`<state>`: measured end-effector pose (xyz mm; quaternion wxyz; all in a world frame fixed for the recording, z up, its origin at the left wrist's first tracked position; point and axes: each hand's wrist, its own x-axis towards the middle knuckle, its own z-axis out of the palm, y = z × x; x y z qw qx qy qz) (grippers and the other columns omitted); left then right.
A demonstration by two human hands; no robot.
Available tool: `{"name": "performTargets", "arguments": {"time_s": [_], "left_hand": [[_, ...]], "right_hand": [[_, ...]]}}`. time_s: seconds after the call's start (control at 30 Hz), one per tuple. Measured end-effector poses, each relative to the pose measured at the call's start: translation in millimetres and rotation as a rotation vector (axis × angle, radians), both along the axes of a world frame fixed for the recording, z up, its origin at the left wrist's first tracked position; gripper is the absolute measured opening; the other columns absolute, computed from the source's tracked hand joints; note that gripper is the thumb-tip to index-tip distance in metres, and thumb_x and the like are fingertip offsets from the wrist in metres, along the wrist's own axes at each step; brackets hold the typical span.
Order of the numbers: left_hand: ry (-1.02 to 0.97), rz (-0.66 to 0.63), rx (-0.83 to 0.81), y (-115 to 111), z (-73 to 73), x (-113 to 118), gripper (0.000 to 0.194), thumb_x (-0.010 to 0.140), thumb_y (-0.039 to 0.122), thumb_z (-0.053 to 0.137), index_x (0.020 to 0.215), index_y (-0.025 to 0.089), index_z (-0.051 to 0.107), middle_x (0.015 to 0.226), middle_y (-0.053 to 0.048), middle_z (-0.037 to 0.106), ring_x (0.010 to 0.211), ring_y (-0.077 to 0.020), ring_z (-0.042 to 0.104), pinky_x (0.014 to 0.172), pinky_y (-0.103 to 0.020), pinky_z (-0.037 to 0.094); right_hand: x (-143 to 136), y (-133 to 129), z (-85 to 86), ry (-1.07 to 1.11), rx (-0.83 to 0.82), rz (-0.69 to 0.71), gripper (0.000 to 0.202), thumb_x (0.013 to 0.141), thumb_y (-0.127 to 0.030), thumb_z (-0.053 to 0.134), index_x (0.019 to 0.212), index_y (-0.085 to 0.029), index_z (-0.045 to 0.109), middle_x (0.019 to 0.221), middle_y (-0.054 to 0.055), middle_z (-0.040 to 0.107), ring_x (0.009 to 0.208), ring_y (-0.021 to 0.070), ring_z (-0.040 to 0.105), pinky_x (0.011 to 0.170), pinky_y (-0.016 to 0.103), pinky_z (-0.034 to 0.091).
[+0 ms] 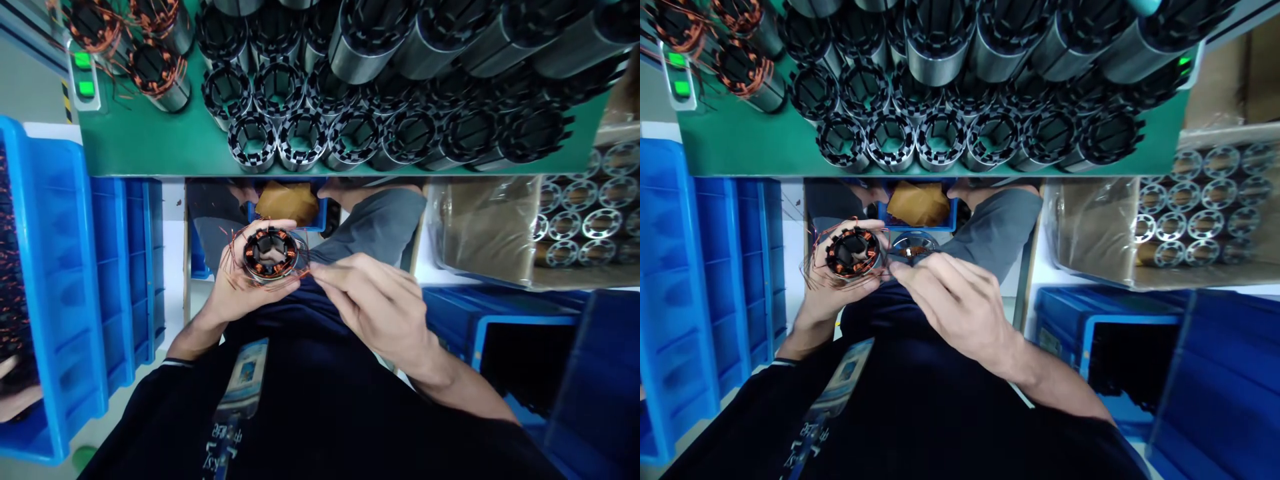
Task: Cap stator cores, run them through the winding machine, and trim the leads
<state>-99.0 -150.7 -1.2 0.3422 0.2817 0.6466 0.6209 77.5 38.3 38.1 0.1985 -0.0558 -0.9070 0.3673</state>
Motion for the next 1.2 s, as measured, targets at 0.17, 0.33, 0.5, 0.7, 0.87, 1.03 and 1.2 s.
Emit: {"name": "performTargets", "arguments": {"time_s": [0.17, 0.33, 0.5, 0.7, 0.87, 1.03, 1.2], "left_hand": [[-0.016, 0.038, 0.107, 10.6, -13.5, 1.5, 0.077, 0.074, 0.047, 0.117, 0.133, 0.027, 0.072, 0.126, -0.007, 0.083, 0.116, -0.0272, 0.086, 0.105, -0.042, 0.07], [-0.469, 0.053, 0.215, 31.5, -13.5, 29.7, 0.08, 0.074, 0.081, 0.103, 0.123, 0.029, 0.066, 0.1, 0.001, 0.071, 0.057, -0.0071, 0.052, 0.052, -0.027, 0.047], [-0.591, 0.164, 0.103, 37.9, -1.8, 46.7, 0.067, 0.085, 0.085, 0.09, 0.116, 0.031, 0.065, 0.096, 0.003, 0.059, 0.049, -0.0028, 0.015, 0.04, -0.033, 0.02], [0.007, 0.354, 0.164, 32.1, -36.1, -3.7, 0.069, 0.091, 0.086, 0.087, 0.127, 0.03, 0.068, 0.123, -0.005, 0.064, 0.08, -0.0107, 0.057, 0.068, -0.033, 0.049], [0.506, 0.181, 0.247, 25.6, -33.7, -21.1, 0.087, 0.057, 0.067, 0.119, 0.124, 0.03, 0.078, 0.117, -0.004, 0.066, 0.103, -0.0235, 0.065, 0.085, -0.042, 0.056], [0.559, 0.093, 0.286, 18.4, -41.1, -16.0, 0.094, 0.065, 0.074, 0.114, 0.134, 0.032, 0.067, 0.123, -0.005, 0.073, 0.103, -0.0234, 0.07, 0.093, -0.045, 0.058], [-0.135, -0.074, 0.221, 21.5, -51.5, 0.3, 0.078, 0.085, 0.075, 0.099, 0.142, 0.027, 0.072, 0.12, -0.01, 0.079, 0.11, -0.0306, 0.078, 0.097, -0.049, 0.064]], "right_hand": [[6.9, 14.0, -5.2, 0.005, -0.421, 0.212, 0.013, 0.114, -0.022, 0.078, 0.123, -0.028, 0.084, 0.122, 0.008, 0.083, 0.104, 0.0222, 0.078, 0.088, 0.038, 0.065], [-17.7, -22.4, -19.3, 0.289, -0.992, 0.186, 0.01, 0.122, -0.041, 0.061, 0.121, -0.034, 0.068, 0.104, 0.004, 0.083, 0.085, 0.0218, 0.079, 0.075, 0.04, 0.071], [-20.1, -39.4, -26.2, 0.313, -0.482, 0.348, 0.023, 0.116, -0.01, 0.063, 0.133, -0.024, 0.07, 0.122, 0.01, 0.088, 0.128, 0.0247, 0.082, 0.106, 0.042, 0.074], [12.5, -23.5, -27.8, 0.282, -0.737, 0.151, 0.015, 0.117, -0.033, 0.07, 0.119, -0.024, 0.081, 0.114, 0.011, 0.09, 0.1, 0.0272, 0.085, 0.086, 0.046, 0.074], [-9.0, -23.7, -29.7, -0.062, -1.129, -0.206, 0.033, 0.107, -0.053, 0.091, 0.123, -0.026, 0.084, 0.107, 0.005, 0.088, 0.091, 0.0201, 0.085, 0.085, 0.035, 0.074], [-22.4, -23.4, -40.6, -0.18, -1.345, -0.187, 0.035, 0.099, -0.049, 0.1, 0.101, -0.021, 0.079, 0.081, -0.001, 0.081, 0.055, 0.0105, 0.069, 0.056, 0.023, 0.064], [-5.5, -28.8, -57.3, -0.217, -1.365, -0.136, 0.032, 0.103, -0.047, 0.096, 0.099, -0.022, 0.077, 0.078, 0.0, 0.082, 0.049, 0.0112, 0.067, 0.044, 0.021, 0.055]]}}
